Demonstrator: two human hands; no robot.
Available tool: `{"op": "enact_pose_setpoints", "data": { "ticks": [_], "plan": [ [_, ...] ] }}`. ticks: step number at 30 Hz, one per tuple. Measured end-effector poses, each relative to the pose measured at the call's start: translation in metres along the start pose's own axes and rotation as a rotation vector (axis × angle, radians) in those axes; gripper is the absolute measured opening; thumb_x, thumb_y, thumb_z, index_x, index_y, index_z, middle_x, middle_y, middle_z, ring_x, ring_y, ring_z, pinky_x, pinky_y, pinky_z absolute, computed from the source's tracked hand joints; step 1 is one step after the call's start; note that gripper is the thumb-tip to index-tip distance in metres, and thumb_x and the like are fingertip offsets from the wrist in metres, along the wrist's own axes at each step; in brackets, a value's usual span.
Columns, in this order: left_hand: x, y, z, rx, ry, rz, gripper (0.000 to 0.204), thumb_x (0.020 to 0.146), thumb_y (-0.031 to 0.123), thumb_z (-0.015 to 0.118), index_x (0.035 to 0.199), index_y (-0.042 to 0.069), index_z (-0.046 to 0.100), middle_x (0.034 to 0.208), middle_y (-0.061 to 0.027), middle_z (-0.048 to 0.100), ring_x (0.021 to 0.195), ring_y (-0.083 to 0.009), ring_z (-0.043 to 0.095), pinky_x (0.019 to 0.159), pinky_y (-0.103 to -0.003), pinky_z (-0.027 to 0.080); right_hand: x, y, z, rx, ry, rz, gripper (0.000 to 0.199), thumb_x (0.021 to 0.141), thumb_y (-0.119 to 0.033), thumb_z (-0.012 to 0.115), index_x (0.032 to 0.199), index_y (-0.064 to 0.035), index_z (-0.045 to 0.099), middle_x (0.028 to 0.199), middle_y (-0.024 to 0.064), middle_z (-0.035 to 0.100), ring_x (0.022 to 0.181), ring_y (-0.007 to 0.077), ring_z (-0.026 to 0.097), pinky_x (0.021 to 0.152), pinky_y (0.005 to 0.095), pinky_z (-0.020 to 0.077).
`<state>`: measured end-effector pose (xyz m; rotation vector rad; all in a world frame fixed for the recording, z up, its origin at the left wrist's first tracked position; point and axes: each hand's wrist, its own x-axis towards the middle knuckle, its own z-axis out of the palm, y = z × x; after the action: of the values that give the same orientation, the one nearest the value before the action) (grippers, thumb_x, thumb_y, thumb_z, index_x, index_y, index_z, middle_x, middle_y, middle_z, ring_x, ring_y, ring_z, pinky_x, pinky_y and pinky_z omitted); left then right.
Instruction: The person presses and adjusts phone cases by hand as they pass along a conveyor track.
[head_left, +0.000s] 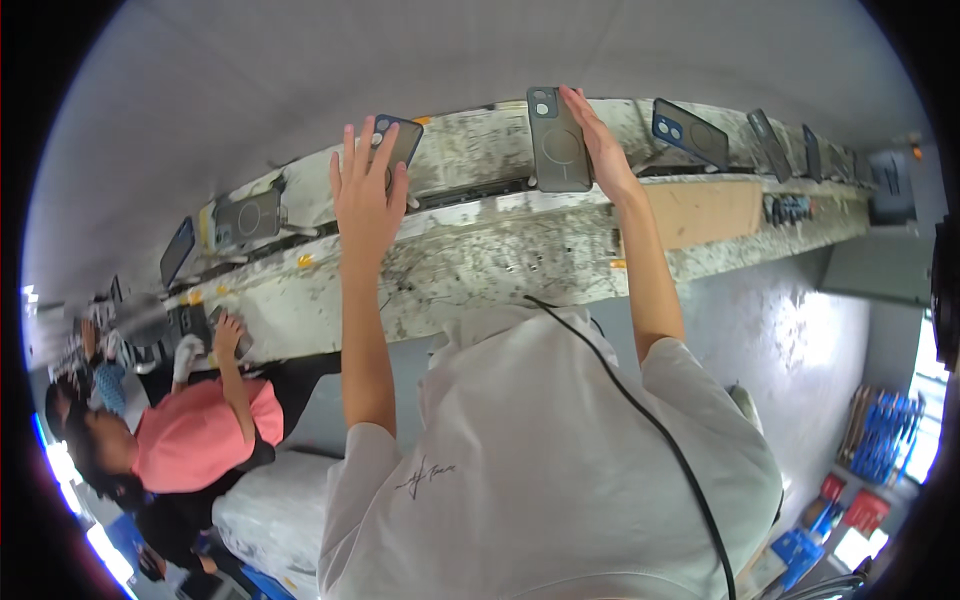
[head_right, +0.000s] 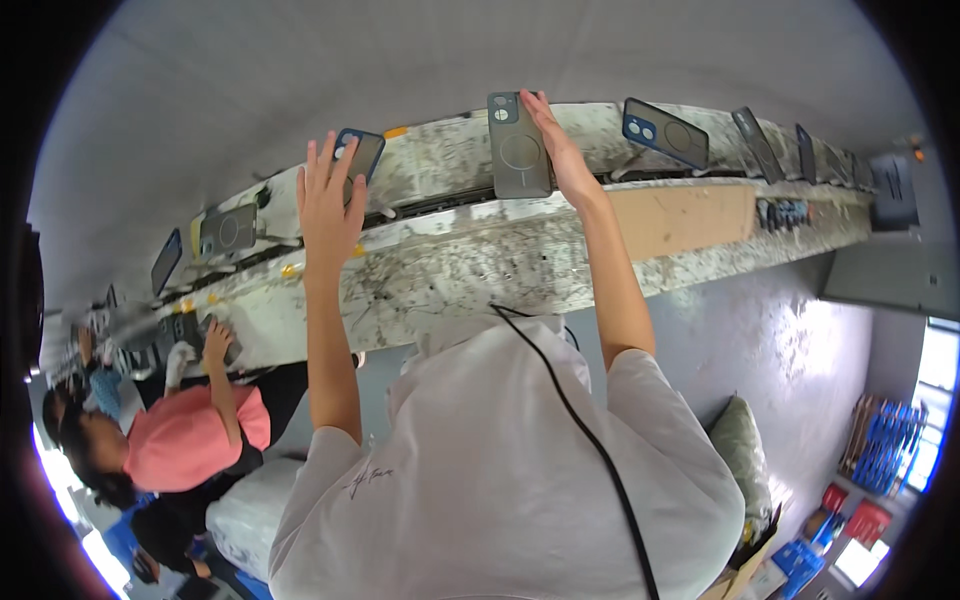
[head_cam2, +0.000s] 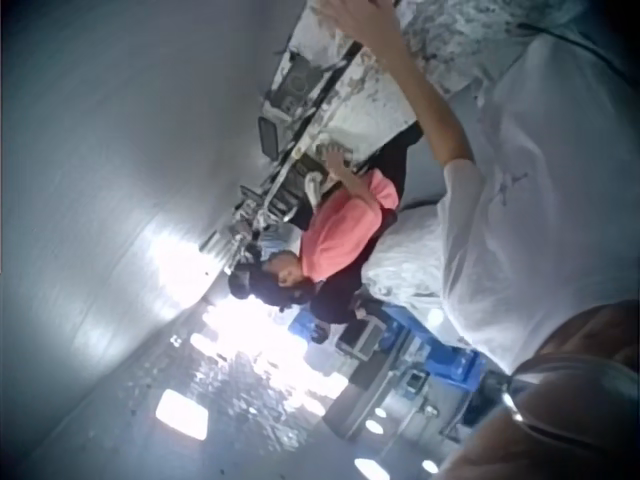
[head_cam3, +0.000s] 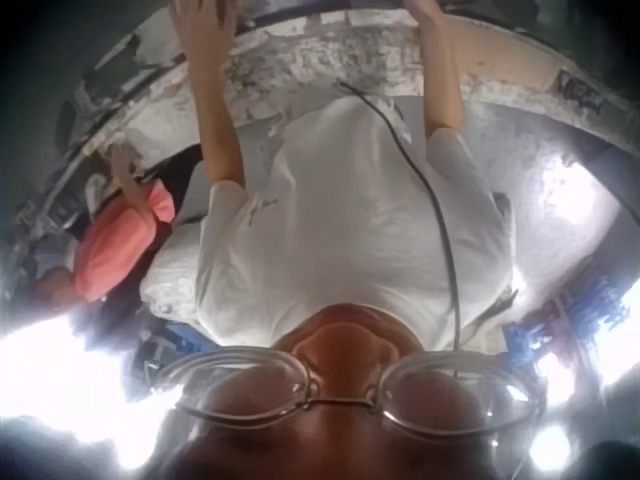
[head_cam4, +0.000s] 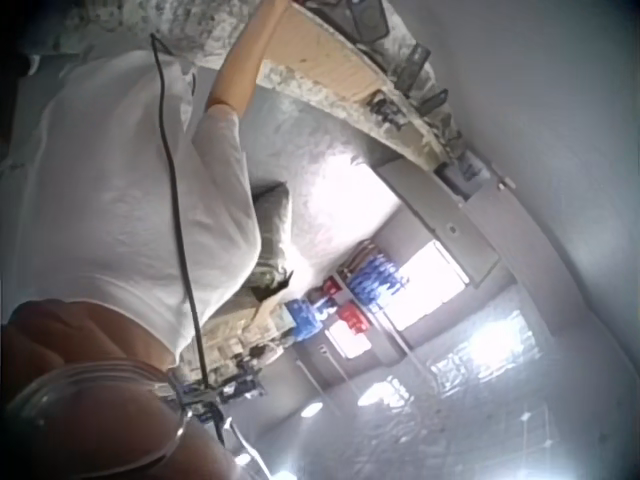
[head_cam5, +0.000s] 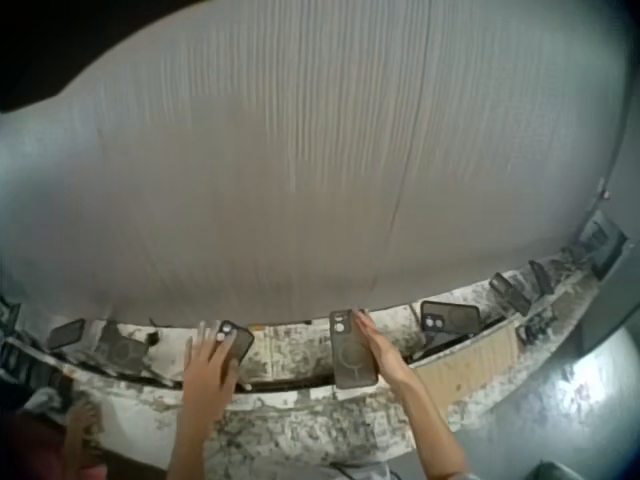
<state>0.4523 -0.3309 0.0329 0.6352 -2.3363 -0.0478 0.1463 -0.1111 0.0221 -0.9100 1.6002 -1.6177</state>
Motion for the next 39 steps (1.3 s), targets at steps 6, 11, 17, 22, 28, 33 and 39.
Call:
{"op": "enact_pose_setpoints", "data": {
  "ticks": [6,11,17,22,28,33,39],
  "plan": [
    [0.030,0.060,0.065,-0.097,-0.330,-0.011,0.052,0.110,0.032,0.063,0.162,0.028,0.062,0.172,-0.0093,0.055,0.160,-0.0387,0.049,0.132,-0.068,0.030,-0.032,-0.024,-0.064,0.054,0.290,-0.184,0.070,0.115,-0.039,0.034,0.175,-0.0025,0.040,0.182,0.0160,0.041,0.173,0.0277,0.023,0.141,0.0458,0.0055],
    [0.009,0.154,0.043,-0.334,-0.254,0.123,0.049,0.105,0.019,0.069,0.155,0.018,0.068,0.175,-0.0159,0.050,0.165,-0.0441,0.039,0.132,-0.072,0.022,-0.034,-0.061,-0.004,-0.204,0.283,-0.311,0.056,0.114,-0.038,0.050,0.158,-0.0049,0.063,0.167,0.0140,0.060,0.169,0.0304,0.036,0.138,0.0499,0.0238],
    [-0.071,0.175,0.002,-0.780,-0.375,0.122,0.026,0.093,-0.001,0.075,0.116,0.007,0.084,0.151,-0.0172,0.069,0.150,-0.0398,0.059,0.126,-0.059,0.042,-0.014,0.005,0.100,-1.093,0.244,-0.482,0.078,0.110,-0.066,0.056,0.156,-0.0039,0.064,0.166,0.0285,0.055,0.162,0.0513,0.039,0.136,0.0690,0.0181],
    [-0.085,0.105,-0.009,-0.667,-0.140,-0.299,0.030,0.090,-0.002,0.075,0.116,0.010,0.083,0.132,-0.0101,0.079,0.138,-0.0373,0.069,0.126,-0.054,0.046,-0.015,0.014,0.044,-1.145,0.305,-0.312,0.080,0.108,-0.071,0.057,0.156,-0.0065,0.065,0.167,0.0272,0.055,0.163,0.0488,0.040,0.136,0.0708,0.0120],
    [0.002,0.109,-0.002,-0.227,0.114,-0.010,0.031,0.094,-0.007,0.071,0.120,0.008,0.081,0.141,-0.0112,0.076,0.138,-0.0379,0.069,0.114,-0.050,0.054,-0.016,-0.012,-0.019,-0.860,0.462,-0.450,0.049,0.110,-0.043,0.070,0.144,-0.0078,0.073,0.157,0.0187,0.066,0.159,0.0450,0.047,0.136,0.0627,0.0220],
    [-0.045,0.089,0.009,-0.460,0.277,-0.223,0.027,0.094,-0.009,0.070,0.111,0.008,0.081,0.137,-0.0116,0.075,0.136,-0.0371,0.069,0.109,-0.047,0.055,-0.016,-0.021,0.071,-0.993,0.184,-0.606,0.052,0.108,-0.047,0.072,0.149,-0.0155,0.072,0.159,0.0165,0.064,0.156,0.0487,0.048,0.131,0.0645,0.0332],
    [-0.099,0.099,-0.002,-0.620,0.085,-0.397,0.029,0.089,-0.011,0.070,0.109,0.007,0.081,0.130,-0.0108,0.075,0.122,-0.0337,0.071,0.098,-0.042,0.059,0.023,0.012,0.141,-1.163,0.113,-0.627,0.056,0.108,-0.062,0.065,0.155,-0.0304,0.071,0.166,0.0137,0.059,0.160,0.0497,0.043,0.130,0.0761,0.0236]
  ]
}}
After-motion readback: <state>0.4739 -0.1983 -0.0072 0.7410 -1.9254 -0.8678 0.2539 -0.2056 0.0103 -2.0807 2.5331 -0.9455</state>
